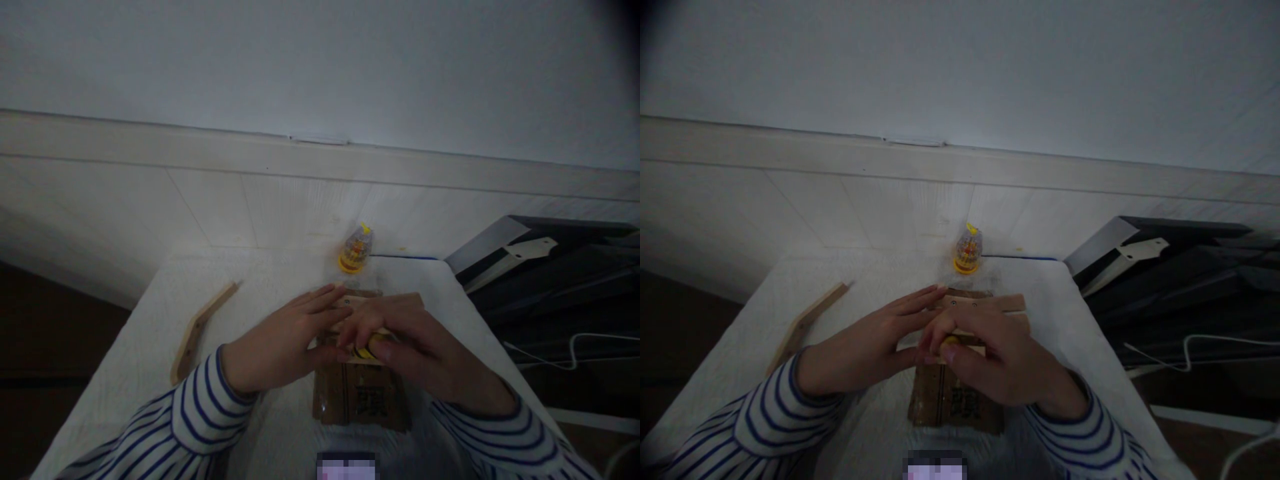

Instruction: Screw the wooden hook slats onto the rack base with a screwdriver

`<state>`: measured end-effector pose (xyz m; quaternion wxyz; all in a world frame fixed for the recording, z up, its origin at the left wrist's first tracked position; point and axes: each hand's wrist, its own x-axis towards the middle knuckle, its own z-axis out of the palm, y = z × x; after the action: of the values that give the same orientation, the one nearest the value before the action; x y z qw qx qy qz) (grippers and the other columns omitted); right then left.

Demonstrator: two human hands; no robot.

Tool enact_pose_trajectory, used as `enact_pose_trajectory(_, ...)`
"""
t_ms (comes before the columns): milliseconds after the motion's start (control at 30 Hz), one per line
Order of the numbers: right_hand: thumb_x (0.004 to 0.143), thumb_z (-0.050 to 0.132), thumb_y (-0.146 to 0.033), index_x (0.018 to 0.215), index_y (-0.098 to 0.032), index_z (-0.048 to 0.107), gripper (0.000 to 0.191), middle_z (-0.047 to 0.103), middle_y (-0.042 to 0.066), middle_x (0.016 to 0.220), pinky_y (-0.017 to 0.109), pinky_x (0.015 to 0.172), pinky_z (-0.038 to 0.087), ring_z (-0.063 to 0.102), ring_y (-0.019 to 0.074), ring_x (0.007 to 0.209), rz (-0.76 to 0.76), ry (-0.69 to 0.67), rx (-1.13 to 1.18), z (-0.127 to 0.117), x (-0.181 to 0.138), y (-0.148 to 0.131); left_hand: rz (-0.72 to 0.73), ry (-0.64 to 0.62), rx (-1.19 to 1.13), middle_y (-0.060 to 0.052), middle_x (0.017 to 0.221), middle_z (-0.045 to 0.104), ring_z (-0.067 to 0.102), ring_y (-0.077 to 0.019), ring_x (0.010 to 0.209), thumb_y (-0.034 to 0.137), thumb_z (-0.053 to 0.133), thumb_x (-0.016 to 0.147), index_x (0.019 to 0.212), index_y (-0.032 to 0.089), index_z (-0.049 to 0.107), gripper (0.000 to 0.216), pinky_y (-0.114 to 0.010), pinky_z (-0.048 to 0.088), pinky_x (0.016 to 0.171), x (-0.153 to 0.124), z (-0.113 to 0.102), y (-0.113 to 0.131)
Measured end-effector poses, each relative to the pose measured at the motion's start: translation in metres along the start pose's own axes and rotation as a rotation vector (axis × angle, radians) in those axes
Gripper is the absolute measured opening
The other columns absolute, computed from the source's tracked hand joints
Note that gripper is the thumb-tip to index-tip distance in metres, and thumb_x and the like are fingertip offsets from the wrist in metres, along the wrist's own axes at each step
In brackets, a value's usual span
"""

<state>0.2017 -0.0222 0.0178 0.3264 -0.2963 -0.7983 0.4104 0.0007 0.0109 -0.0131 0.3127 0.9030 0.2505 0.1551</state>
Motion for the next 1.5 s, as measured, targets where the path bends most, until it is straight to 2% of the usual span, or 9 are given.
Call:
enact_pose_trajectory(233, 0.077, 0.042, -0.012, 0.078, -0.02, 0.05, 0.012, 0.064, 0.001, 0.072, 0.03, 0.062, 0.045, 0.06, 0.0157, 0.066, 0.111, 0.12, 0.724, 0.024, 0.003, 0.019, 0.05, 0.004, 0.001, -0.007, 0.143, 0.035, 0.02, -0.0194, 0.136, 0.028, 0.056, 0.087, 0.119, 0.021, 0.053, 0.033, -0.037, 0.022, 0.111, 0.001, 0.001, -0.003)
enact_pose_trajectory(300, 0.074, 0.041, -0.01, 0.075, -0.019, 0.05, 0.013, 0.065, 0.002, 0.069, 0.029, 0.056, 0.045, 0.06, 0.0161, 0.061, 0.112, 0.112, 0.822, 0.026, 0.004, 0.02, 0.041, 0.011, -0.009, -0.007, 0.144, 0.033, 0.02, -0.0201, 0.136, 0.03, 0.055, 0.087, 0.119, 0.021, 0.053, 0.033, -0.038, 0.022, 0.111, 0.0, 0.002, -0.003)
enact_pose_trajectory(433, 0.069, 0.041, -0.016, 0.066, -0.018, 0.053, 0.013, 0.053, -0.002, 0.049, 0.024, 0.039, 0.033, 0.043, 0.0108, 0.039, 0.154, 0.118, 0.811, 0.029, 0.006, 0.021, 0.023, 0.003, -0.018, -0.006, 0.146, 0.029, 0.022, -0.021, 0.135, 0.034, 0.056, 0.087, 0.12, 0.023, 0.052, 0.036, -0.04, 0.023, 0.111, -0.001, 0.002, -0.003)
enact_pose_trajectory(533, 0.066, 0.042, -0.016, 0.062, -0.018, 0.051, 0.011, 0.041, -0.006, 0.046, 0.022, 0.036, 0.021, 0.027, 0.0077, 0.036, 0.167, 0.182, 0.8, 0.033, 0.006, 0.023, 0.031, 0.0, -0.02, -0.005, 0.146, 0.031, 0.021, -0.0209, 0.136, 0.032, 0.058, 0.086, 0.121, 0.024, 0.052, 0.037, -0.04, 0.023, 0.111, -0.001, 0.001, -0.003)
enact_pose_trajectory(733, 0.065, 0.041, -0.012, 0.061, -0.019, 0.051, 0.012, 0.039, -0.006, 0.047, 0.024, 0.04, 0.021, 0.029, 0.0089, 0.04, 0.161, 0.308, 0.794, 0.04, 0.0, 0.023, 0.046, 0.026, -0.014, -0.008, 0.145, 0.03, 0.023, -0.02, 0.135, 0.032, 0.056, 0.086, 0.126, 0.022, 0.048, 0.042, -0.039, 0.025, 0.11, 0.0, 0.003, -0.003)
enact_pose_trajectory(867, 0.065, 0.042, -0.012, 0.06, -0.02, 0.05, 0.012, 0.04, -0.007, 0.044, 0.024, 0.04, 0.02, 0.027, 0.0092, 0.038, 0.163, 0.503, 0.781, 0.047, -0.003, 0.019, 0.057, 0.04, -0.006, -0.01, 0.145, 0.031, 0.022, -0.0191, 0.135, 0.032, 0.057, 0.086, 0.133, 0.02, 0.04, 0.052, -0.038, 0.025, 0.11, -0.001, 0.004, -0.004)
enact_pose_trajectory(1033, 0.064, 0.043, -0.011, 0.06, -0.02, 0.051, 0.013, 0.039, -0.008, 0.042, 0.023, 0.038, 0.019, 0.027, 0.0088, 0.036, 0.147, 0.617, 0.783, 0.052, 0.0, 0.018, 0.027, 0.012, -0.01, -0.009, 0.145, 0.03, 0.021, -0.0193, 0.136, 0.03, 0.058, 0.085, 0.131, 0.021, 0.043, 0.049, -0.037, 0.024, 0.11, -0.001, 0.003, -0.003)
enact_pose_trajectory(1300, 0.069, 0.042, -0.012, 0.065, -0.02, 0.053, 0.014, 0.044, -0.005, 0.046, 0.023, 0.039, 0.026, 0.035, 0.0108, 0.04, 0.161, 0.46, 0.719, 0.041, -0.004, 0.032, 0.029, 0.0, -0.029, -0.007, 0.146, 0.029, 0.02, -0.0207, 0.136, 0.028, 0.059, 0.085, 0.131, 0.024, 0.043, 0.049, -0.04, 0.023, 0.111, -0.001, 0.002, -0.003)
enact_pose_trajectory(1500, 0.065, 0.045, -0.014, 0.065, -0.018, 0.055, 0.011, 0.049, -0.002, 0.051, 0.024, 0.041, 0.031, 0.041, 0.0117, 0.042, 0.168, 0.289, 0.716, 0.034, -0.002, 0.028, 0.092, 0.027, -0.035, -0.004, 0.14, 0.041, 0.023, -0.0197, 0.135, 0.027, 0.059, 0.085, 0.115, 0.024, 0.057, 0.03, -0.039, 0.02, 0.112, 0.001, 0.0, -0.001)
